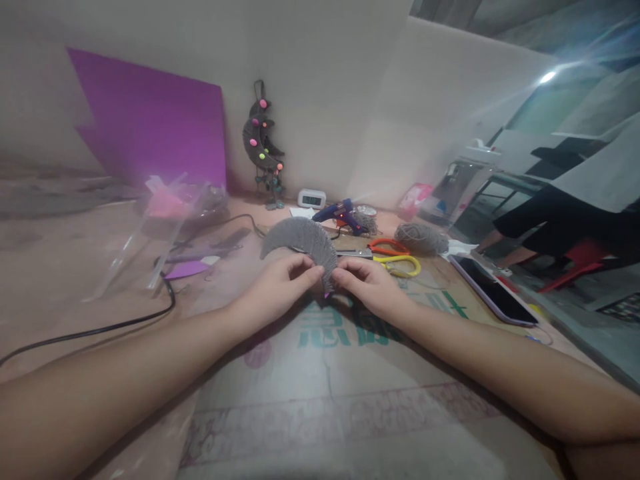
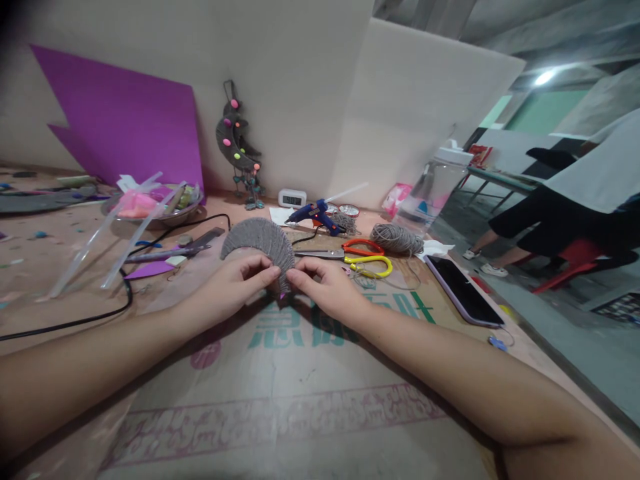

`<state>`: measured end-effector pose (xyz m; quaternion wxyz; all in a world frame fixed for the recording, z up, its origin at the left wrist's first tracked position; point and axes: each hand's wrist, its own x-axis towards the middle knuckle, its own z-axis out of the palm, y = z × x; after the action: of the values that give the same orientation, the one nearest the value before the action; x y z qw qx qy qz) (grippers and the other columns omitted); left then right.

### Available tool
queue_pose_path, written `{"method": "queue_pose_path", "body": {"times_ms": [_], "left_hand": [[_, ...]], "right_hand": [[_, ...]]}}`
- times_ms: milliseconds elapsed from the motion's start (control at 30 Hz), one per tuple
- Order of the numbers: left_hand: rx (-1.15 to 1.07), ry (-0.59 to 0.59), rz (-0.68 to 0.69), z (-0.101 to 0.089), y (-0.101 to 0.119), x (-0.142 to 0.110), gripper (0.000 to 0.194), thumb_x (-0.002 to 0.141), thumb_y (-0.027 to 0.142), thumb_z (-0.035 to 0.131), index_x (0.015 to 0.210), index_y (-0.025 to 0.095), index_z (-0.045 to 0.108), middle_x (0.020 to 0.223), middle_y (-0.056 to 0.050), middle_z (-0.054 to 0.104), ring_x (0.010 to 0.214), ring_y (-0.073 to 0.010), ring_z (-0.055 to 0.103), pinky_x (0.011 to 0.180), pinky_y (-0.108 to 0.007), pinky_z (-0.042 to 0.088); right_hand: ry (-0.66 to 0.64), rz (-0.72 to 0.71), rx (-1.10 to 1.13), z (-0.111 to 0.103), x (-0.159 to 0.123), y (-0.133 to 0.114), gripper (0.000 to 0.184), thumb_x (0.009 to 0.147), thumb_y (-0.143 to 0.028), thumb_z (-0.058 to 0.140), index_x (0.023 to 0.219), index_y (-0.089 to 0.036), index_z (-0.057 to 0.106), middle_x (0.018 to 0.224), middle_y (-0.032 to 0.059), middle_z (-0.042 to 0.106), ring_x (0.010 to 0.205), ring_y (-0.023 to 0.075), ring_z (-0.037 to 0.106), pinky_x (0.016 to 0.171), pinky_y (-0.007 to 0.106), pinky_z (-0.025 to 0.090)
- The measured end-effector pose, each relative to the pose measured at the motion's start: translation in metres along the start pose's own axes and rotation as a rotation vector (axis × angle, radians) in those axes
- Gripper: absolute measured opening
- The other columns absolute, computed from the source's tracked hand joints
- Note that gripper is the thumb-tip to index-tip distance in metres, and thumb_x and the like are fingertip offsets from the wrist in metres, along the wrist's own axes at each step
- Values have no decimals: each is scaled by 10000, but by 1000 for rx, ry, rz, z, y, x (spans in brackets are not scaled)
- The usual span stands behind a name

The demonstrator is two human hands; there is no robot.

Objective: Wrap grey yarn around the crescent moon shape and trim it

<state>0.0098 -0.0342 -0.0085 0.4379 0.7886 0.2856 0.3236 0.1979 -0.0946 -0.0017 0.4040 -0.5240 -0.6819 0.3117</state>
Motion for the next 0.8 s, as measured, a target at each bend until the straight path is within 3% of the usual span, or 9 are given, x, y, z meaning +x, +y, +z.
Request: {"method": "queue_pose_path", "body": {"times_ms": [267, 800], "left_hand": [[-224, 19, -129, 0, 4, 2, 281, 882, 359, 527, 659, 195, 575, 651, -9, 701, 663, -160, 640, 702, -286, 490], [-130, 51, -117, -2, 5, 4, 310, 871, 333, 522, 600, 198, 590, 615, -12, 683, 635, -164, 625, 669, -288, 474]], "right_hand": [[-38, -24, 76, 0, -1, -5, 246, 873, -400, 585, 764, -179, 589, 734, -3, 599, 702, 130, 550, 679, 246, 429], [-20, -28, 9, 3, -1, -3, 191, 862, -352, 590, 781, -179, 595, 748, 6, 604, 688, 133, 527, 656, 259, 422]]}}
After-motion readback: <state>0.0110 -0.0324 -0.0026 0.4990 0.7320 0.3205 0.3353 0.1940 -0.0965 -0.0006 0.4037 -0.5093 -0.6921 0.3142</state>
